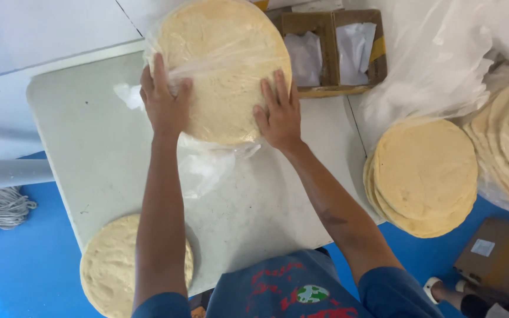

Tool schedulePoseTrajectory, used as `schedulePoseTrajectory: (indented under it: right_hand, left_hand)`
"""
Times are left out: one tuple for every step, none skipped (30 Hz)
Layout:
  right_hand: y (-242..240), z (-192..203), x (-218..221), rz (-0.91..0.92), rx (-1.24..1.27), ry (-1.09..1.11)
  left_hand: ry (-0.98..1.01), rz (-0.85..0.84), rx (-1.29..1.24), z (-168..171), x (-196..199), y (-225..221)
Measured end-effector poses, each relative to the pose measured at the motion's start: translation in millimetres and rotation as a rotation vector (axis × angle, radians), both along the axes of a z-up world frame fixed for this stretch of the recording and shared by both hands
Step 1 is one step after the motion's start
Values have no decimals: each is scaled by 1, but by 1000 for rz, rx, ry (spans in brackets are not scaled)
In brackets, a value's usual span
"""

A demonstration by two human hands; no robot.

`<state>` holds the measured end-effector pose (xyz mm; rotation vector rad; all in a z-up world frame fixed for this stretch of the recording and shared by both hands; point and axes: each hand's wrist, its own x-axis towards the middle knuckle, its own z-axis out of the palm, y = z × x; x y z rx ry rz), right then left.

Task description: The person packs stacks of round flatbread into clear plastic bags at a work table. They open a bag, slide a stack of flatbread inside, wrap the plastic around it, tie the bag closed, and set the bagged flatbread on the table with other finished bags.

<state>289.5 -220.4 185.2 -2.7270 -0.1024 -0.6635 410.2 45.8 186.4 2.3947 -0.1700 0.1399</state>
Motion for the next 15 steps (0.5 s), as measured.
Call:
schedulePoseTrajectory:
  right_hand:
    - [-2,-3,5,-12,-2,-1]
    - [-5,-6,8,4,37,56]
    - [-7,-9,6,22,79,116]
    - [-6,-8,3,13,79,117]
    - [-6,-8,-1,25,85,101]
    - [-6,-8,-6,37,91,84]
    - [-6,-7,-22,1,84,88]
    - [-6,-6,-37,38,107,35]
    - [-4,-6,-53,79,131,-15]
    - [-5,-11,-93,48,123,-8]
    - [-2,-17,-127,18,71,108]
    - [1,-21,-161,-12,22,226]
    - [-7,-53,-205,-38,19,228]
    - [-14,-83,-250,-5,-22,409]
    - [-21,-113,-293,33,-60,589]
  left_hand:
    - [-1,-12,-2,2,2,-2]
    - [14,19,-42,5,3,-5]
    - [32,53,-80,8,-2,-8]
    - [34,44,-81,2,2,-2]
    - [38,18,-7,-3,8,2]
    - [40,-7,66,-10,13,5]
    - [45,-42,58,-8,6,5]
    - [-18,-14,119,-7,0,4]
    - [-81,17,180,-7,-8,5]
    - [-75,-14,171,-5,-42,-3]
    - [-176,47,95,0,-72,-8]
    - [-278,107,17,4,-101,-12]
    - [-275,82,8,-8,-136,-22]
    - [-250,81,2,-19,-171,-31]
    - [-226,85,-3,-30,-206,-39]
